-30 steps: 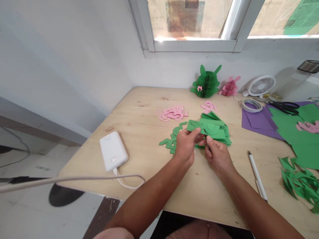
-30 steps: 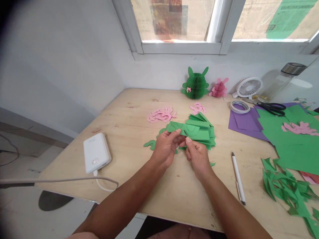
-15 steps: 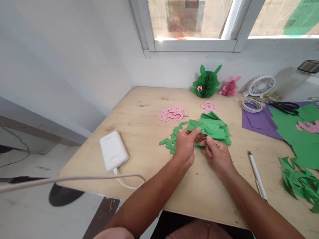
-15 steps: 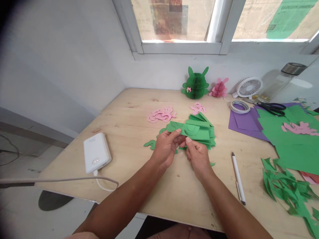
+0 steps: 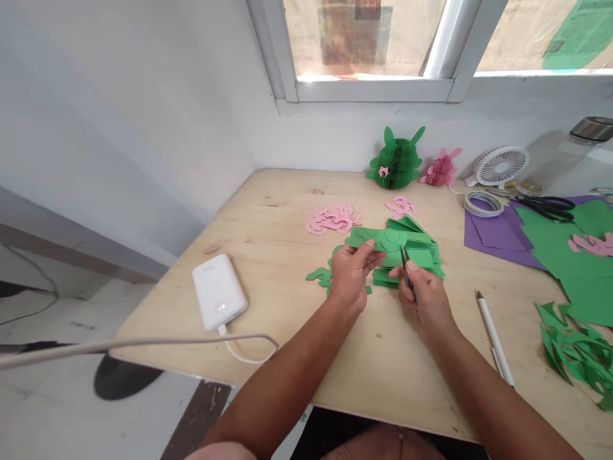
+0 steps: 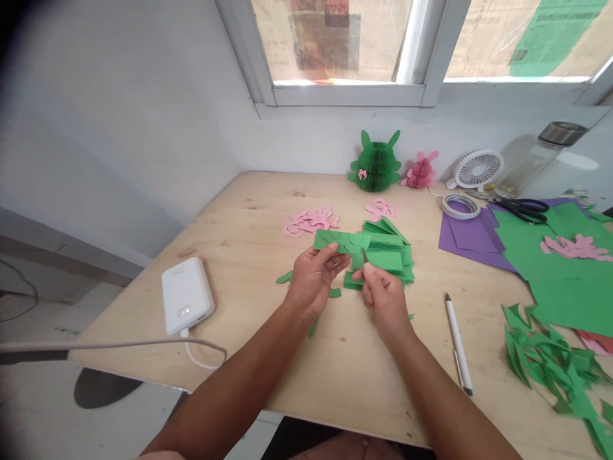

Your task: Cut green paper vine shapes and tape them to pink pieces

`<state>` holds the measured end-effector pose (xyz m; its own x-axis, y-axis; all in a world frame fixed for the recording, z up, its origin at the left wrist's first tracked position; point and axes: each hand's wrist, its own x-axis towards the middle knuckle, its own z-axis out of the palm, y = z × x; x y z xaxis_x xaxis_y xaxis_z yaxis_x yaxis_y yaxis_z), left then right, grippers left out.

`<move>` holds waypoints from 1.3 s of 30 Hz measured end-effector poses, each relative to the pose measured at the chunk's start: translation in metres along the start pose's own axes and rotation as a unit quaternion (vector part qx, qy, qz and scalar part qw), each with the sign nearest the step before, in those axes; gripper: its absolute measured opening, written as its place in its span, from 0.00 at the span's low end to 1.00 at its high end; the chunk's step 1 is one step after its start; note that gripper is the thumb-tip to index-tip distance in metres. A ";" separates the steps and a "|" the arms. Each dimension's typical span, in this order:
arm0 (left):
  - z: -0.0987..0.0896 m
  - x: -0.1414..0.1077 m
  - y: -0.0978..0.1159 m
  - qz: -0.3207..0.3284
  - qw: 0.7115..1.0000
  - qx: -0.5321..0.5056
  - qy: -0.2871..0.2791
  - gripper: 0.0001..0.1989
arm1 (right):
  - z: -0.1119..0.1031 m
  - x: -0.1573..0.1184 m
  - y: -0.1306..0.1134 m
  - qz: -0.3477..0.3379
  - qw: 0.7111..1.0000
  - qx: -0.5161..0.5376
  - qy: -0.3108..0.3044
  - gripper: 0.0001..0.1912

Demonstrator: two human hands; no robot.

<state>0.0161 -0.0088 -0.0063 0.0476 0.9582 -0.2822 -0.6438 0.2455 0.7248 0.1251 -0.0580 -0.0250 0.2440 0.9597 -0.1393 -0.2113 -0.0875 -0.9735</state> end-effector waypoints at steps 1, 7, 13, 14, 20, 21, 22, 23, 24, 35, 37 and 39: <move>0.000 0.000 0.000 0.002 1.000 0.003 -0.002 0.14 | -0.001 0.001 -0.001 -0.015 0.999 0.009 0.029 0.24; 0.002 -0.003 -0.002 -0.003 0.997 0.067 -0.049 0.12 | -0.004 0.006 -0.006 -0.066 0.986 0.055 0.141 0.21; 0.003 -0.007 -0.004 0.017 0.988 0.127 -0.085 0.09 | -0.004 0.008 -0.006 -0.064 0.982 0.093 0.151 0.25; 0.003 -0.007 -0.003 0.018 0.987 0.131 -0.090 0.09 | -0.005 0.008 -0.005 -0.068 0.981 0.097 0.156 0.25; 0.002 -0.006 0.002 -0.007 0.976 0.182 -0.123 0.11 | -0.009 0.011 -0.005 -0.086 0.975 0.109 0.172 0.24; 0.001 -0.006 0.002 -0.015 0.971 0.195 -0.138 0.11 | -0.010 0.012 -0.005 -0.091 0.974 0.111 0.174 0.23; -0.001 -0.005 0.003 -0.022 0.964 0.214 -0.160 0.10 | -0.010 0.012 -0.006 -0.096 0.973 0.113 0.177 0.23; -0.003 -0.004 0.004 -0.026 0.952 0.238 -0.188 0.09 | -0.011 0.012 -0.007 -0.100 0.972 0.112 0.180 0.22; -0.005 -0.003 0.004 -0.028 0.937 0.269 -0.221 0.07 | -0.011 0.012 -0.007 -0.104 0.971 0.111 0.184 0.22; -0.006 -0.003 0.004 0.081 0.907 0.362 -0.200 0.07 | -0.009 0.010 -0.008 -0.098 0.973 0.118 0.172 0.23; -0.002 -0.003 0.005 0.046 0.939 0.288 -0.183 0.09 | -0.006 0.007 -0.008 -0.083 0.976 0.119 0.163 0.24; 0.000 -0.002 0.005 0.028 0.955 0.236 -0.175 0.10 | -0.004 0.005 -0.008 -0.068 0.978 0.118 0.156 0.24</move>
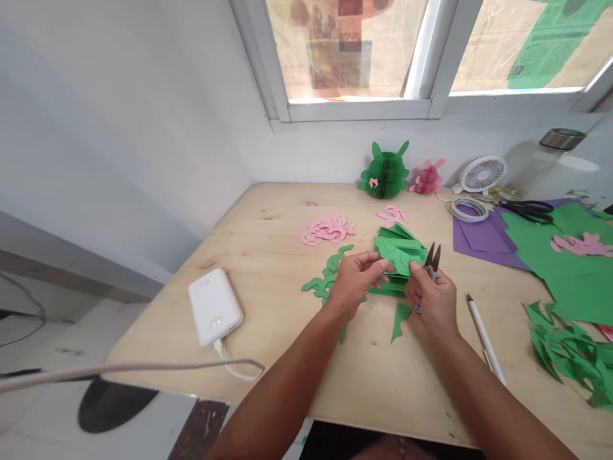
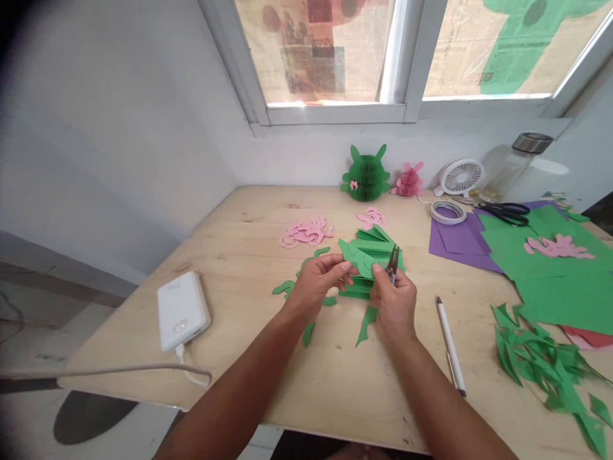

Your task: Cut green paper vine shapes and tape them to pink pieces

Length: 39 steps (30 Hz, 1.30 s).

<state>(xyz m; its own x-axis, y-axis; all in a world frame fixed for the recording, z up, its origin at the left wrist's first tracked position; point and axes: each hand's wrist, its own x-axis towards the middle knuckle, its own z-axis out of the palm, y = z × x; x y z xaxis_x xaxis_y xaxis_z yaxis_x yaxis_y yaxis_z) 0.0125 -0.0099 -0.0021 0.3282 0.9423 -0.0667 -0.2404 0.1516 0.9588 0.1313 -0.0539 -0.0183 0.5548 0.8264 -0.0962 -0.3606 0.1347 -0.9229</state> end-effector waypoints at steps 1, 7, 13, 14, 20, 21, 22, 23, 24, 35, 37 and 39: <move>0.000 0.001 0.000 -0.001 1.000 -0.013 0.005 0.10 | 0.001 -0.001 0.000 0.006 1.000 -0.002 -0.003 0.25; -0.001 0.003 -0.002 0.006 0.997 -0.047 0.056 0.12 | 0.002 -0.004 0.003 0.011 1.000 -0.005 -0.024 0.26; -0.002 0.004 0.000 0.002 0.992 -0.083 0.094 0.13 | 0.004 -0.006 0.009 0.038 0.998 -0.006 -0.040 0.22; -0.002 0.004 0.000 0.001 0.992 -0.087 0.096 0.13 | 0.005 -0.006 0.010 0.042 0.998 -0.008 -0.042 0.22; -0.002 0.004 0.001 -0.003 0.989 -0.099 0.106 0.14 | 0.005 -0.005 0.012 0.045 0.998 -0.031 -0.041 0.21; -0.001 0.004 0.001 -0.006 0.989 -0.101 0.104 0.15 | 0.005 -0.005 0.012 0.043 0.998 -0.032 -0.038 0.21; -0.001 0.004 0.002 -0.009 0.989 -0.104 0.102 0.16 | 0.004 -0.005 0.011 0.041 0.998 -0.031 -0.034 0.21; -0.001 0.004 0.002 -0.012 0.989 -0.107 0.100 0.17 | 0.004 -0.005 0.011 0.039 0.998 -0.030 -0.029 0.21; 0.000 0.004 0.001 -0.016 0.989 -0.108 0.097 0.18 | 0.004 -0.005 0.011 0.037 0.999 -0.030 -0.026 0.21; 0.004 -0.001 -0.007 -0.050 0.997 -0.040 0.040 0.14 | 0.004 -0.003 0.015 0.035 0.999 -0.038 -0.016 0.21; 0.003 0.000 -0.008 -0.055 0.997 -0.037 0.034 0.13 | 0.004 -0.003 0.016 0.038 0.998 -0.039 -0.020 0.21; 0.003 0.001 -0.009 -0.057 0.997 -0.035 0.037 0.13 | 0.003 -0.003 0.017 0.041 0.998 -0.041 -0.019 0.21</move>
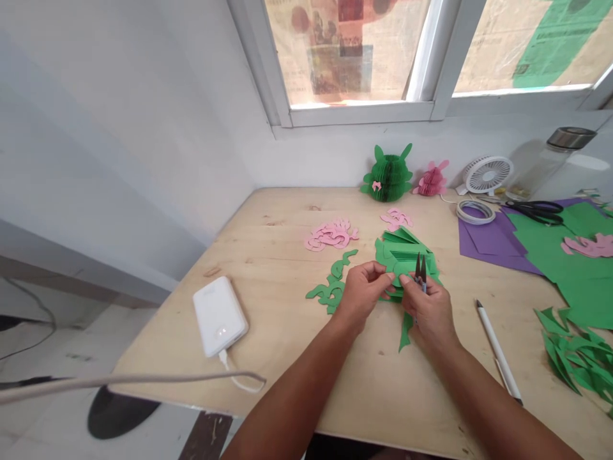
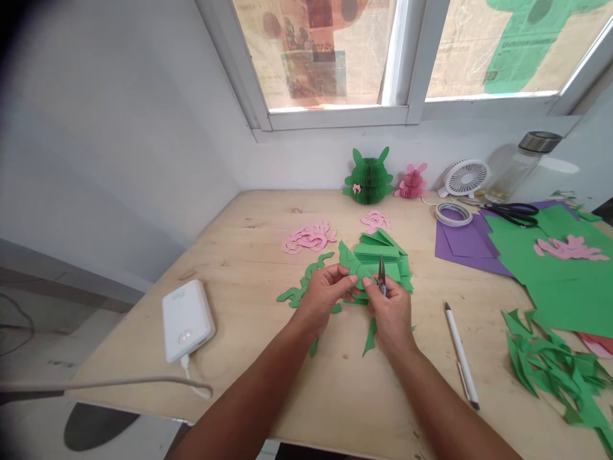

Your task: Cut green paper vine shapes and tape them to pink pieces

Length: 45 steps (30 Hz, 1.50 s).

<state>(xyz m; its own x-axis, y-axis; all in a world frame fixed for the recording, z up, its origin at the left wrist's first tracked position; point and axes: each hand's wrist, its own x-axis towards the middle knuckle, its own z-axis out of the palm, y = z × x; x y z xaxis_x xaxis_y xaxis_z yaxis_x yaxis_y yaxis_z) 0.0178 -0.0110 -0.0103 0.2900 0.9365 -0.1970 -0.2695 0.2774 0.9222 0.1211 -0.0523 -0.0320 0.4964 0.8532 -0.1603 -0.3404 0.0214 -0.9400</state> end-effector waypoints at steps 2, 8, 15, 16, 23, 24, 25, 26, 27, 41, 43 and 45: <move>-0.001 0.001 -0.001 0.002 1.000 0.000 0.005 0.13 | 0.000 0.000 0.000 0.003 1.000 -0.005 0.003 0.21; -0.001 0.001 -0.001 0.007 1.000 0.002 0.011 0.12 | 0.002 0.000 0.000 0.005 1.000 -0.012 -0.003 0.22; -0.001 0.002 0.000 0.010 1.000 0.001 0.012 0.12 | 0.001 0.000 0.002 0.019 1.000 -0.017 0.001 0.22; -0.001 0.002 0.000 0.009 1.000 0.002 0.012 0.12 | 0.001 0.000 0.002 0.022 1.000 -0.016 0.001 0.22; -0.002 0.001 0.001 0.008 1.000 0.017 0.009 0.11 | 0.002 -0.001 -0.001 0.043 0.999 -0.014 -0.010 0.24; -0.002 0.000 0.001 0.007 1.000 0.019 0.009 0.11 | 0.002 -0.002 -0.001 0.047 0.999 -0.012 -0.015 0.24; -0.002 0.000 0.001 0.007 1.000 0.022 0.009 0.11 | 0.002 -0.002 -0.002 0.051 0.998 -0.009 -0.020 0.24; -0.002 0.000 0.002 0.007 1.000 0.024 0.010 0.11 | 0.002 -0.003 -0.003 0.054 0.998 -0.006 -0.026 0.24; -0.002 0.000 0.002 0.006 1.000 0.026 0.009 0.11 | 0.001 -0.003 -0.004 0.055 0.998 -0.004 -0.032 0.24; -0.006 -0.001 0.006 -0.014 0.997 0.062 -0.033 0.09 | -0.003 0.000 -0.009 0.045 0.998 -0.041 -0.034 0.22; -0.006 -0.001 0.006 -0.015 0.998 0.058 -0.024 0.10 | -0.003 0.000 -0.008 0.047 0.997 -0.045 -0.040 0.22; -0.005 -0.001 0.006 -0.012 0.998 0.056 -0.016 0.10 | -0.004 0.001 -0.006 0.050 0.997 -0.045 -0.048 0.22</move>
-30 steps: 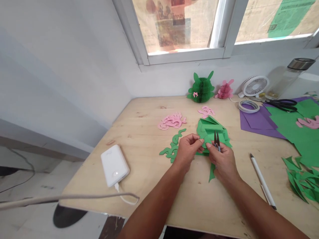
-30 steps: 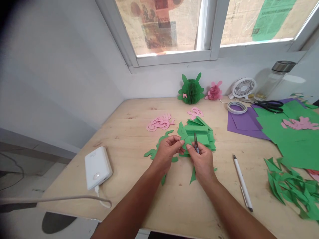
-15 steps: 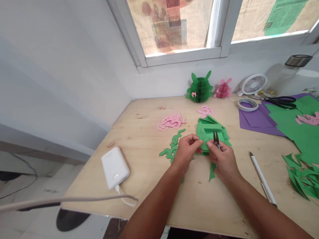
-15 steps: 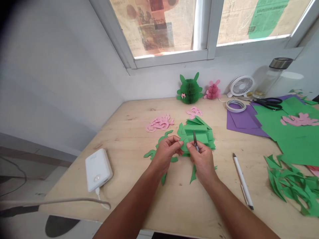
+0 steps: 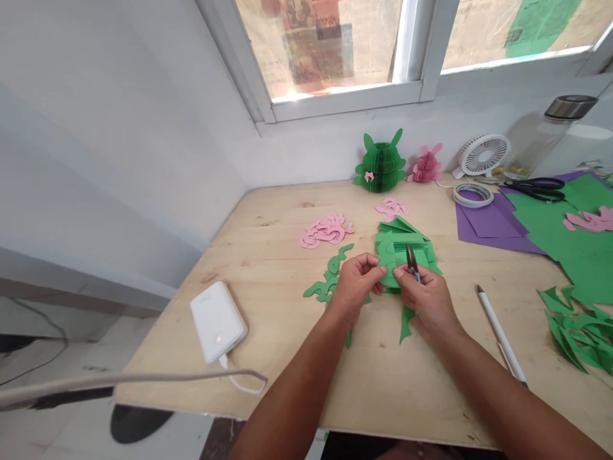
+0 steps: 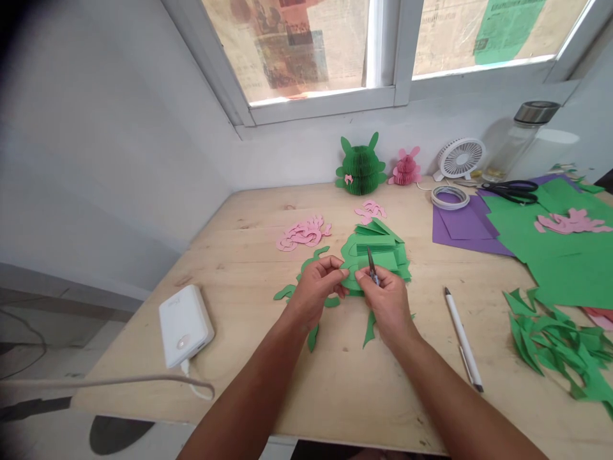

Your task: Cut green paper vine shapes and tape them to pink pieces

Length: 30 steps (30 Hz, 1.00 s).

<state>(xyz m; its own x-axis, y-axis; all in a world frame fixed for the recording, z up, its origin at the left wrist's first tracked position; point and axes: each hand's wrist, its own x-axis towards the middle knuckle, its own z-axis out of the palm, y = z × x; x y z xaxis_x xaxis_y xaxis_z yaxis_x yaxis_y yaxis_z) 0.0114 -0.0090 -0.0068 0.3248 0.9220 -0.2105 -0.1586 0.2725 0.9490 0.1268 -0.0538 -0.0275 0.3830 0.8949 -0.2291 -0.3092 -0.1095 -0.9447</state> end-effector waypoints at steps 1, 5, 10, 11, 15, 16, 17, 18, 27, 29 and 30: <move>0.000 0.000 0.000 0.002 1.000 -0.002 0.002 0.10 | 0.000 0.000 0.001 0.001 1.000 0.001 -0.004 0.22; 0.001 0.001 -0.002 0.006 1.000 -0.014 -0.004 0.11 | -0.002 0.002 0.003 -0.001 1.000 0.006 -0.012 0.21; 0.002 0.002 -0.001 0.006 0.999 -0.037 0.017 0.12 | -0.003 0.004 0.005 0.001 1.000 -0.005 -0.014 0.21; 0.001 0.002 -0.001 0.009 0.999 -0.042 0.027 0.12 | -0.003 0.004 0.006 0.003 1.000 -0.009 -0.017 0.21; 0.000 0.004 -0.002 0.011 0.997 -0.053 0.046 0.12 | -0.003 0.004 0.008 0.006 0.999 -0.024 -0.029 0.20; -0.001 0.004 -0.003 0.010 0.998 -0.052 0.045 0.13 | -0.003 0.003 0.009 0.007 0.999 -0.025 -0.031 0.20; -0.001 0.005 -0.003 0.008 0.998 -0.049 0.043 0.13 | -0.003 0.003 0.009 0.008 0.999 -0.025 -0.034 0.20; -0.001 0.005 -0.004 0.005 0.998 -0.048 0.040 0.13 | -0.002 0.003 0.009 0.008 0.999 -0.025 -0.036 0.19; -0.002 0.004 -0.003 -0.013 0.999 -0.033 0.024 0.13 | 0.000 0.000 0.002 0.012 0.999 -0.019 -0.031 0.20; -0.002 0.004 -0.003 -0.018 1.000 -0.017 0.011 0.13 | 0.001 -0.001 -0.001 0.013 1.000 -0.009 -0.020 0.20; -0.002 0.004 -0.003 -0.019 1.000 -0.009 0.003 0.13 | 0.001 -0.001 -0.003 0.014 1.000 -0.005 -0.016 0.21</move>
<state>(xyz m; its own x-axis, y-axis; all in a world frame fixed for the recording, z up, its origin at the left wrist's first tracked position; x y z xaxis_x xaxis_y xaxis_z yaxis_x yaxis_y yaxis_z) 0.0112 -0.0061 -0.0112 0.3259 0.9122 -0.2485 -0.1634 0.3132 0.9355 0.1266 -0.0538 -0.0246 0.3454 0.9049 -0.2486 -0.3103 -0.1399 -0.9403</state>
